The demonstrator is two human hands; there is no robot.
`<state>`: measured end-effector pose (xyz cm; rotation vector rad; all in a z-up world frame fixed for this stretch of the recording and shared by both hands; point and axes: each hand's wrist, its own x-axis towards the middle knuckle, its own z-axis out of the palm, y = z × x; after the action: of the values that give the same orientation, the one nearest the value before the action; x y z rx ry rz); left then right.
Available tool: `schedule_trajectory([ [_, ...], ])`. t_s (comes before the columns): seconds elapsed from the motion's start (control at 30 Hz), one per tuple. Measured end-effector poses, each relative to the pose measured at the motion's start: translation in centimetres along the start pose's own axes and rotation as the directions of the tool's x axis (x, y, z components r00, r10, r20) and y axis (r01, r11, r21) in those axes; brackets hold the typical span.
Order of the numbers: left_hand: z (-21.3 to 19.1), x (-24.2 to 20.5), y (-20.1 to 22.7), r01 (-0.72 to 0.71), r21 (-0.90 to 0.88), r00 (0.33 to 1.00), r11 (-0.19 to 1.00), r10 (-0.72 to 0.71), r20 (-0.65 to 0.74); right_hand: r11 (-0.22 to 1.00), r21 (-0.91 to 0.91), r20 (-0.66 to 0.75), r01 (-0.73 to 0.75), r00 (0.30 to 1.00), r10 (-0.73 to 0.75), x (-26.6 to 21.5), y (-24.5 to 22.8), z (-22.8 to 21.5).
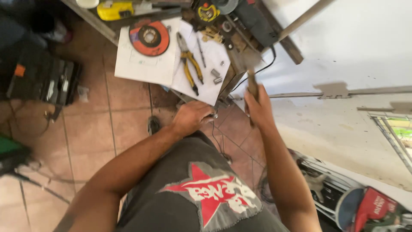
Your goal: Assembling and adjusting small metal components using pliers and a hammer on a workshop workbench.
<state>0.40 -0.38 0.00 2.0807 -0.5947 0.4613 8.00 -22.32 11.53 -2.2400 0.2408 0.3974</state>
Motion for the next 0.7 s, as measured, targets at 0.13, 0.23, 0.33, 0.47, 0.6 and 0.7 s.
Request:
schedule_trajectory([
  [0.13,0.1,-0.2,0.6,0.009,0.038,1.000,0.999,-0.008,-0.018,0.968,-0.234,0.127,0.087,0.990,-0.059,-10.0,-0.4,-1.4],
  [0.23,0.1,0.4,0.1,0.003,0.017,0.998,1.000,-0.002,-0.058,0.897,-0.427,0.184,0.112,0.982,-0.035,-12.3,0.0,-1.4],
  [0.33,0.7,-0.3,-0.1,0.022,0.012,0.998,1.000,-0.021,-0.056,0.874,-0.477,0.187,0.099,0.982,-0.009,-13.7,0.5,-1.8],
  [0.47,0.1,0.4,0.5,0.037,0.066,0.999,0.997,-0.036,-0.021,0.772,-0.634,0.172,0.047,0.982,0.082,-12.7,1.1,-0.8],
  [0.6,1.0,-0.5,-0.4,0.048,0.050,0.999,0.998,-0.047,-0.027,0.829,-0.534,0.220,0.163,0.974,-0.050,-12.5,-0.3,-0.8],
  [0.7,1.2,-0.6,0.7,0.026,0.037,0.999,0.999,-0.024,-0.040,0.874,-0.460,0.149,0.160,0.984,-0.102,-13.8,-0.5,-1.6],
])
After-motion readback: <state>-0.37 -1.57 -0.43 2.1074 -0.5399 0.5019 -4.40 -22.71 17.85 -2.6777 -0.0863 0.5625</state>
